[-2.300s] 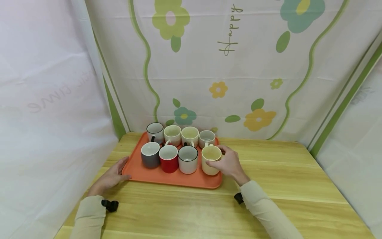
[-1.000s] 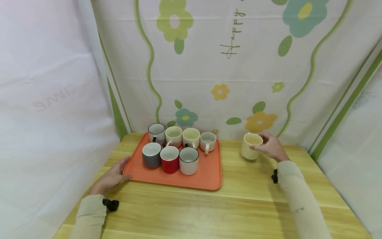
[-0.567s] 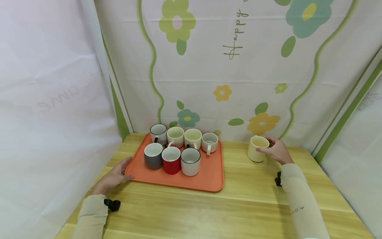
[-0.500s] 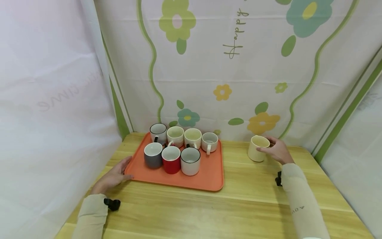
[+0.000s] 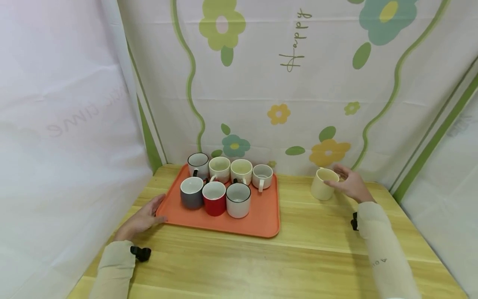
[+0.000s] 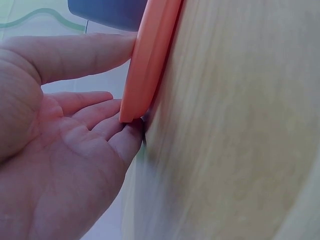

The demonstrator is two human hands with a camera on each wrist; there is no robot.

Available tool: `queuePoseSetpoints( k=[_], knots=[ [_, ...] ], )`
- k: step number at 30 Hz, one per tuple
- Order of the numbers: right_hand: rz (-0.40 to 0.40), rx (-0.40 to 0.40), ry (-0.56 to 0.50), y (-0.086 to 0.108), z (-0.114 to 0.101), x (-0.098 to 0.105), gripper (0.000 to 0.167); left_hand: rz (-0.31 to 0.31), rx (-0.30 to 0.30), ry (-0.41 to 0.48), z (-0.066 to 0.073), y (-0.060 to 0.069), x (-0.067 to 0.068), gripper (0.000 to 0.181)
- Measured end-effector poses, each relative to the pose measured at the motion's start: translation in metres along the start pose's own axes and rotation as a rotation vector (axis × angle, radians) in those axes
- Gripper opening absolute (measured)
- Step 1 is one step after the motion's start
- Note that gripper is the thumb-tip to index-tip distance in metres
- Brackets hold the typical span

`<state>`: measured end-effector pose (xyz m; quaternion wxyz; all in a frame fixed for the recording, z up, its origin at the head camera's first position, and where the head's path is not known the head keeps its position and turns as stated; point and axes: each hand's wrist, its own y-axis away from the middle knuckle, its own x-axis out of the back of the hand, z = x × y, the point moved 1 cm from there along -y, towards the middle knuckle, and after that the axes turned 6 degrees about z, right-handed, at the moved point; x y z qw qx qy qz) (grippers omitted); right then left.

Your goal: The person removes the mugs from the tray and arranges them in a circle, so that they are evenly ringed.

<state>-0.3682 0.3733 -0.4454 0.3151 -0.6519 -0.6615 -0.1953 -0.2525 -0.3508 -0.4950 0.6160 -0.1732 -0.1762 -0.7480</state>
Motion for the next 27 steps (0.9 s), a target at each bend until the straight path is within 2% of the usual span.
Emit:
queuePoseSetpoints(
  k=[5, 10, 15, 19, 27],
  knots=[
    [0.053, 0.022, 0.052, 0.004, -0.034, 0.001, 0.099, 0.0, 0.01, 0.005, 0.001, 0.001, 0.0, 0.097],
    [0.054, 0.085, 0.045, 0.013, -0.07, -0.016, 0.093, -0.005, 0.015, 0.006, 0.0, 0.0, 0.001, 0.097],
    [0.016, 0.181, 0.038, 0.018, -0.103, -0.047, 0.086, -0.008, 0.028, 0.001, 0.0, -0.001, 0.001, 0.096],
    [-0.017, 0.254, 0.031, 0.022, -0.125, -0.077, 0.088, -0.008, 0.036, 0.006, -0.001, -0.001, 0.001, 0.097],
    [-0.062, 0.298, 0.014, 0.036, -0.168, -0.13, 0.087, -0.019, 0.03, 0.02, -0.001, -0.001, 0.002, 0.098]
  ],
)
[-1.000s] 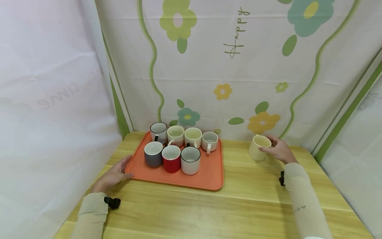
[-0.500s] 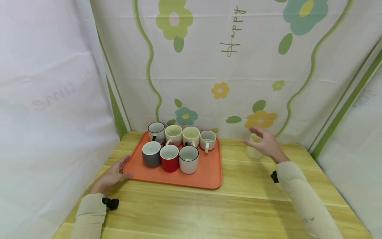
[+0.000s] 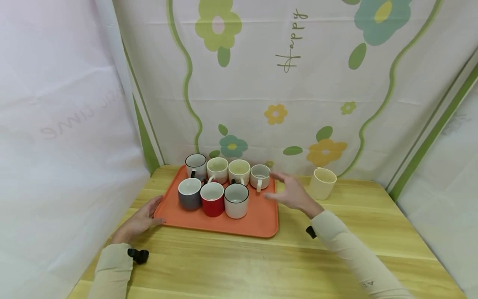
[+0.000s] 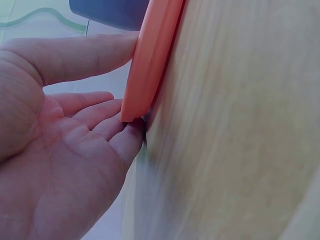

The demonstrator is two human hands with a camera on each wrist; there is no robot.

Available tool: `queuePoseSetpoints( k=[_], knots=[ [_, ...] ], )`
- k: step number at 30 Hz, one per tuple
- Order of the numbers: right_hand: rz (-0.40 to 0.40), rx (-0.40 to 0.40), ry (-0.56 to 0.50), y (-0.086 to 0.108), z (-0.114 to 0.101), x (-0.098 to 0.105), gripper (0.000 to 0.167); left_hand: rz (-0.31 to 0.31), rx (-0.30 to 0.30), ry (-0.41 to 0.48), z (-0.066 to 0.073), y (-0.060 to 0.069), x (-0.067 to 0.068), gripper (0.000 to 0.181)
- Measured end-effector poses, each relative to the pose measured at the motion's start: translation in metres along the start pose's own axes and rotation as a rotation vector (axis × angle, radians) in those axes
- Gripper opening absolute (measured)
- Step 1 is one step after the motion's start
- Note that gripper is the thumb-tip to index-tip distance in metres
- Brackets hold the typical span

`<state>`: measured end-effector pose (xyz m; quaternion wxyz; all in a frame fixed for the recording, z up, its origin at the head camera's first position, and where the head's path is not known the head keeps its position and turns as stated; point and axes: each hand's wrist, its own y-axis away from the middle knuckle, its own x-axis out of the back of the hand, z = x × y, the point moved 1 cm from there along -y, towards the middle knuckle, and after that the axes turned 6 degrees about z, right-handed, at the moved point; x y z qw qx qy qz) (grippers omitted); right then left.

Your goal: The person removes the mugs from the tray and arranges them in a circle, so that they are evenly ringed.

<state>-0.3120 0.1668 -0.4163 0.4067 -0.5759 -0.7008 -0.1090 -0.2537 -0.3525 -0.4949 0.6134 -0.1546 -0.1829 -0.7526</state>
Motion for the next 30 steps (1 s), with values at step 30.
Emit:
queuePoseSetpoints(
  k=[30],
  knots=[
    [0.186, 0.019, -0.053, -0.009, -0.05, -0.109, 0.058, -0.004, -0.024, 0.012, -0.003, -0.001, 0.0, 0.101]
  ],
)
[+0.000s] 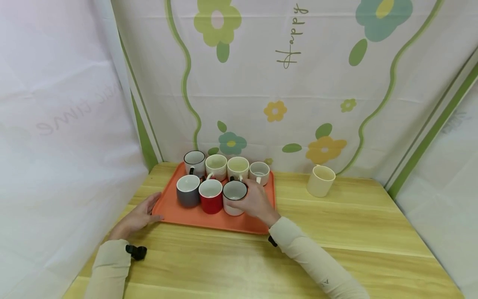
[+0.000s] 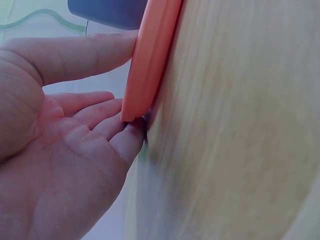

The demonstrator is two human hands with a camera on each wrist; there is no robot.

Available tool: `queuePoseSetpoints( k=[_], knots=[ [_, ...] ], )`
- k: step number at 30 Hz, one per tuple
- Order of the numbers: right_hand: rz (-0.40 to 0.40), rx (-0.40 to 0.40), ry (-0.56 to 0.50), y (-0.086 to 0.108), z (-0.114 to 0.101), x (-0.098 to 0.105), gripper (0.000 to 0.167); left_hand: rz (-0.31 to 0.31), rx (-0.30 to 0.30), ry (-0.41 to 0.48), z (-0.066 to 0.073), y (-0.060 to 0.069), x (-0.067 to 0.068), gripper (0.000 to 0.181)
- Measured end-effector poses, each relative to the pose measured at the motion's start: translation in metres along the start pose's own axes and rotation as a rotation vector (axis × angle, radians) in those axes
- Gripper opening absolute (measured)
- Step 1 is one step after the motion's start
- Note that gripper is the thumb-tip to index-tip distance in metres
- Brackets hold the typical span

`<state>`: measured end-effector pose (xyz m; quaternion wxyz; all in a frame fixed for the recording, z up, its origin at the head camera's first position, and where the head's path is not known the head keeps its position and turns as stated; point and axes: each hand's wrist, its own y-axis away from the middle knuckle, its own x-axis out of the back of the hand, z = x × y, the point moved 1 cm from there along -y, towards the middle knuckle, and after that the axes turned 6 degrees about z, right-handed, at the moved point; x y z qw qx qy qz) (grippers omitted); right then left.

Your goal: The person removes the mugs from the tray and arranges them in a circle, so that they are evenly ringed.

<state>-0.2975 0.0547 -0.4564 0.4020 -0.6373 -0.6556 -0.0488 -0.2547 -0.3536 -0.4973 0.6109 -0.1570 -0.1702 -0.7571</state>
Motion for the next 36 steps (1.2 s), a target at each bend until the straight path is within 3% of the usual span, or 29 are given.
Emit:
queuePoseSetpoints(
  k=[8, 13, 20, 27, 36],
  knots=[
    [0.033, -0.103, 0.032, 0.0, -0.004, -0.012, 0.073, 0.002, 0.004, -0.011, 0.001, 0.0, 0.0, 0.1],
    [0.052, -0.121, 0.029, 0.001, -0.006, -0.013, 0.07, 0.003, 0.012, -0.007, 0.001, 0.001, -0.001, 0.1],
    [0.074, -0.1, -0.024, 0.002, -0.007, -0.01, 0.061, 0.004, 0.016, -0.003, 0.001, 0.001, 0.0, 0.1],
    [0.02, -0.092, -0.042, 0.007, -0.001, -0.002, 0.067, 0.007, 0.015, -0.007, 0.002, 0.003, 0.001, 0.1],
    [-0.091, 0.046, -0.094, 0.01, 0.006, 0.035, 0.075, 0.006, 0.002, -0.013, 0.001, 0.0, -0.001, 0.1]
  ],
)
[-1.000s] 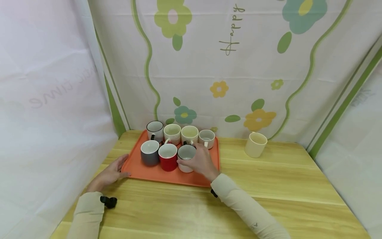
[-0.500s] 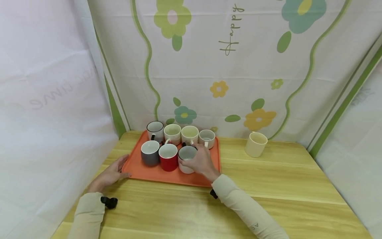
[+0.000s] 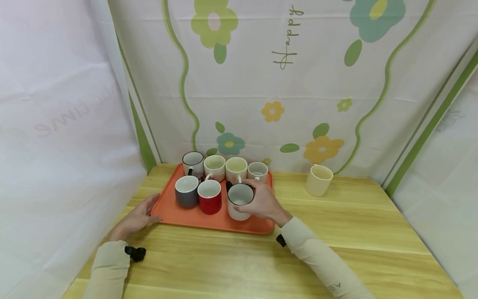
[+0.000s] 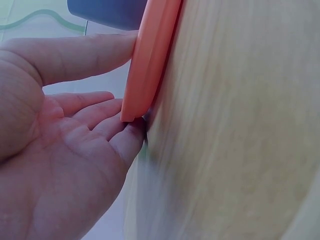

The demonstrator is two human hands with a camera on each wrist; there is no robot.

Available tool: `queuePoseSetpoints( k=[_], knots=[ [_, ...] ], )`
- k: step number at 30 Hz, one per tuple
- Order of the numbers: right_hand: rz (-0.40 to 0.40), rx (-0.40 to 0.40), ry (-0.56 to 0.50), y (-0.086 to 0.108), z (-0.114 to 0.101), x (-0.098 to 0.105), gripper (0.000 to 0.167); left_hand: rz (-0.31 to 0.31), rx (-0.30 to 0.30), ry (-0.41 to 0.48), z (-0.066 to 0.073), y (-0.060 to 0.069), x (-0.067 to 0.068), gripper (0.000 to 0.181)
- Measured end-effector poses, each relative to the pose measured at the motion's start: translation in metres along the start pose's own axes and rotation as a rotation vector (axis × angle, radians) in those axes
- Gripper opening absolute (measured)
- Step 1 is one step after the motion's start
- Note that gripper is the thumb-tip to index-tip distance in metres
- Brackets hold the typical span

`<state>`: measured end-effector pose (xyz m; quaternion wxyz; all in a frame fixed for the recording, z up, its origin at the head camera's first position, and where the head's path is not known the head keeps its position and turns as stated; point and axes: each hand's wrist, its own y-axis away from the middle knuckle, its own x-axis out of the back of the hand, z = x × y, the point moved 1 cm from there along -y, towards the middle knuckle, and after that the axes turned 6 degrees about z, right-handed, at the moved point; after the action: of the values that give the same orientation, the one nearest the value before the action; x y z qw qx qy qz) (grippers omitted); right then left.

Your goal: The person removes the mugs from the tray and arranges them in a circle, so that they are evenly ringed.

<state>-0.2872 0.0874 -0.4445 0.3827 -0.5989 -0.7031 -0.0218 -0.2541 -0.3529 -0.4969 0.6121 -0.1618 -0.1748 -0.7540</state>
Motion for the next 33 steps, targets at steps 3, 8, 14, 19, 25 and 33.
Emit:
queuePoseSetpoints(
  k=[3, 8, 14, 19, 25, 33],
  knots=[
    [-0.028, 0.03, 0.008, 0.003, 0.002, 0.016, 0.074, 0.0, -0.005, -0.002, 0.0, 0.0, 0.001, 0.1],
    [-0.042, 0.069, 0.03, 0.009, 0.01, 0.048, 0.074, -0.004, -0.005, -0.011, 0.0, -0.002, -0.002, 0.101],
    [-0.035, 0.045, 0.08, 0.015, 0.028, 0.088, 0.074, -0.003, 0.004, -0.01, 0.002, -0.002, -0.002, 0.101],
    [-0.013, -0.013, 0.148, 0.022, 0.053, 0.117, 0.076, 0.003, 0.004, -0.01, 0.003, 0.0, -0.001, 0.101],
    [0.023, -0.092, 0.177, 0.028, 0.087, 0.138, 0.082, 0.004, -0.001, -0.018, 0.001, 0.0, 0.002, 0.102],
    [0.071, -0.119, 0.2, 0.032, 0.117, 0.147, 0.08, 0.004, -0.007, -0.034, 0.0, -0.001, 0.002, 0.099]
  ],
)
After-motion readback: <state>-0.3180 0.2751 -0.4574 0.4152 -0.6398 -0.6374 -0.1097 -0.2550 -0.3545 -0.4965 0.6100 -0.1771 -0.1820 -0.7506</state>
